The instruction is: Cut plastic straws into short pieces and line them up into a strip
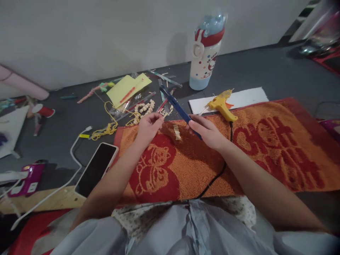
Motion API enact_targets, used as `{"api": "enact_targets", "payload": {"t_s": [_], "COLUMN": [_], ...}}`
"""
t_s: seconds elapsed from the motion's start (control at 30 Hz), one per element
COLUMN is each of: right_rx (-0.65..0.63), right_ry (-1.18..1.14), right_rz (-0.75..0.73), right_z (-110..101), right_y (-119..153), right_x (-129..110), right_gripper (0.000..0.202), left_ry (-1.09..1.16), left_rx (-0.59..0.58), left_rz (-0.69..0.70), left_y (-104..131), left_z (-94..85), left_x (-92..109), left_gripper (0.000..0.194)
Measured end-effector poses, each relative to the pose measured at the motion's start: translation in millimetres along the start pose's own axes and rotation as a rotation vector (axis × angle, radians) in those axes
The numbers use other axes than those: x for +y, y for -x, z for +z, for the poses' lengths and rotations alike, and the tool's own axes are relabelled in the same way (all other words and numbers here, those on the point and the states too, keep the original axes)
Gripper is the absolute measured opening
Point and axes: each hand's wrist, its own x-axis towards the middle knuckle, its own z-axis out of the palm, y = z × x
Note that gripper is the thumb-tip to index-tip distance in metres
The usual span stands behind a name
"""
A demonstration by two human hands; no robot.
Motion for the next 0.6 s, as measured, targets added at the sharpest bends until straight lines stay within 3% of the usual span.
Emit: {"api": "enact_targets", "payload": {"t_s": [0.1,0.27,0.6], "right_rx": [-0.018,-0.098,-0.251], "right_ry": [0.010,0.020,0.173], "right_rz": [-0.013,-0.020,-0.051], "right_z": [0.0,0.7,8.6], "right_y": [1.9,5.6,9.2], "right_x": [-0.5,-3.1,-7.5], "right_gripper": [0.034,0.037,0.056], "left_ry": [0.282,0.569,0.607], "left_rx": [0.047,0.097,0.297], "left_rz": [-0.102,-0.116,-0.061], "left_y": [-1.1,-2.7,-7.2], "left_z": [-4.5,-16.7,-27.6], "left_x": [6.1,13.7,7.7], "left_gripper": [0.012,0.017,0.018]}}
